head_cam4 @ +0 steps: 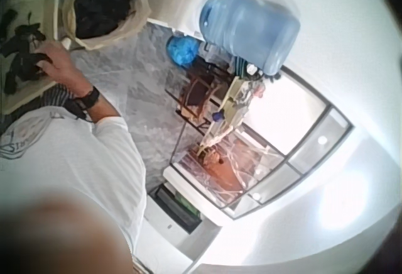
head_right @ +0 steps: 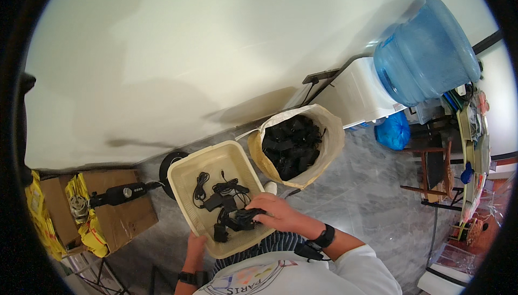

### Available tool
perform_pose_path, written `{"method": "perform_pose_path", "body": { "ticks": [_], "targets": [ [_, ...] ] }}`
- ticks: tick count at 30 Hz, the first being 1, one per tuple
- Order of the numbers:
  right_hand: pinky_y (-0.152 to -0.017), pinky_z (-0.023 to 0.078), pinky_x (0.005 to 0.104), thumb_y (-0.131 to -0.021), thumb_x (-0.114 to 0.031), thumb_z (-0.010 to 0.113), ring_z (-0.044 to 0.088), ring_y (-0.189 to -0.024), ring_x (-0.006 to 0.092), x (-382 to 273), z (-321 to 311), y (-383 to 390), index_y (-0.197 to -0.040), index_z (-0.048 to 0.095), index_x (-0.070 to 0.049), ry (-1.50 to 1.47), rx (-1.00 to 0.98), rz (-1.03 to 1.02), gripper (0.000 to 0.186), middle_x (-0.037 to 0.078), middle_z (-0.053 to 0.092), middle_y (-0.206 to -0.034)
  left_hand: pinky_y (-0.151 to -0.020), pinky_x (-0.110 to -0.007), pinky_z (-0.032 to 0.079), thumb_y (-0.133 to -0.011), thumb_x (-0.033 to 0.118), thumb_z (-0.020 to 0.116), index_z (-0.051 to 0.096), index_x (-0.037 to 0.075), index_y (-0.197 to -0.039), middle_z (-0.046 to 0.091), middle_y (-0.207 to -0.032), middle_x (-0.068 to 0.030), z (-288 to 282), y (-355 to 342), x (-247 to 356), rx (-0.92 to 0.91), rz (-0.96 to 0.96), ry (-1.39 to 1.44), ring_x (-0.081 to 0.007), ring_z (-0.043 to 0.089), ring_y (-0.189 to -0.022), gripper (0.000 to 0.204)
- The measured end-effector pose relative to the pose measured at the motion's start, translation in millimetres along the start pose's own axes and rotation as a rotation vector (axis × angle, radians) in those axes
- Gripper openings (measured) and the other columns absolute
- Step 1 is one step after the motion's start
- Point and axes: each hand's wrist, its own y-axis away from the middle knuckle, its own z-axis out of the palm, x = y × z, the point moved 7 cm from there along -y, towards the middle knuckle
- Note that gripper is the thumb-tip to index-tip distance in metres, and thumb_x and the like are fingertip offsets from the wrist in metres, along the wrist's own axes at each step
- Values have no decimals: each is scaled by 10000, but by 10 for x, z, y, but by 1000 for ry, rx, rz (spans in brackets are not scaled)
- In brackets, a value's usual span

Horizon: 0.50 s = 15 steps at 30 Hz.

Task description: The person picks up black power adapters from a pile on a green table and places them into a beige plastic basket. They then carry the basket to a larger container and transfer the adapters into it. The person returns to the table and repeats the process of sorting adapters into the basket.

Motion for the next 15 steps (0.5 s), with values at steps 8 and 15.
{"method": "perform_pose_path", "body": {
  "ticks": [8, 15],
  "targets": [
    [-842, 431, 331, -805, -106, 620, 564, -921, 250, -256, -1089, 342, -1081, 584, -16, 15, 302, -26, 293, 115, 588, -1009, -851, -313, 451, -650, -47, 435, 403, -16, -1279, 565, -1116, -116, -116, -75, -43, 10, -53, -6, -234, 574, -980, 630],
    [-807, 435, 324, -796, -111, 641, 561, -891, 244, 927, -1599, 518, -1022, 574, 13, 162, 621, 241, 266, 126, 574, -981, -840, -300, 449, -661, -31, 441, 404, -24, -1275, 561, -1112, -120, -115, -77, 65, -5, -31, -36, -236, 571, -966, 615]
  ]
}}
